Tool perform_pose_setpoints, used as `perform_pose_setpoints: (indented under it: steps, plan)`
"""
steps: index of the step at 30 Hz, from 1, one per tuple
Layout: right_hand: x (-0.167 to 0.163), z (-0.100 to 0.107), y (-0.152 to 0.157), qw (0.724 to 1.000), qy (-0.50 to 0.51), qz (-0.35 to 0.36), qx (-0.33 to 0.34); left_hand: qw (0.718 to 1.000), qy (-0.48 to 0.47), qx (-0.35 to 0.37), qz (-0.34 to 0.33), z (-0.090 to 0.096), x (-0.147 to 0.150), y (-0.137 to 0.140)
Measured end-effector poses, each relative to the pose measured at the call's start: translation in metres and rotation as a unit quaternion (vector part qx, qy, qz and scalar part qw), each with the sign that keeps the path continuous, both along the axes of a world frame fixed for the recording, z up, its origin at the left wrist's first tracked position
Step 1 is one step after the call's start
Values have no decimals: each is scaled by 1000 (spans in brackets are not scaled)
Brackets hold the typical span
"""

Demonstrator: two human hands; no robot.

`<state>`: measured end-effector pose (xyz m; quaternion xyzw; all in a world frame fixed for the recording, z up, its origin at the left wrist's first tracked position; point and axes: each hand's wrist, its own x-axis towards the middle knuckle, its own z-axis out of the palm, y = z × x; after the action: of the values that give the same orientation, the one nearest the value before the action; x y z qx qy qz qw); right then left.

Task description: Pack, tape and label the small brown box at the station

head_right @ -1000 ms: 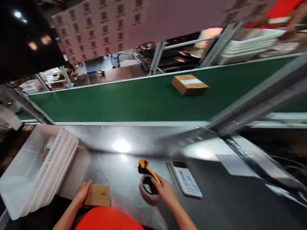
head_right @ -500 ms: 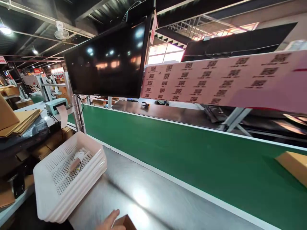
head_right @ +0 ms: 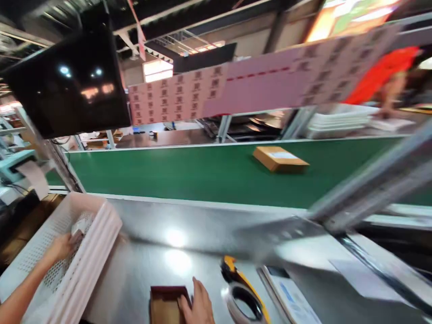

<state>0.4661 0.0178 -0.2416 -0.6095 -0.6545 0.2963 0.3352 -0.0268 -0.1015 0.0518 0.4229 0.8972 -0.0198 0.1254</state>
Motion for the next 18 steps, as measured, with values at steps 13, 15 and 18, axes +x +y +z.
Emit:
perform_pose_setpoints:
  steps: [13, 15, 18]
  plan:
    - [24, 32, -44, 977, 17, 69, -202, 891, -251, 16, -379, -103, 298, 18]
    - [26, 38, -46, 978, 13, 73, -196, 902, -226, -27, -366, -149, 318, 32]
    - [28, 42, -52, 981, -5, 73, -177, 912, -221, -21, -345, -199, 325, 42]
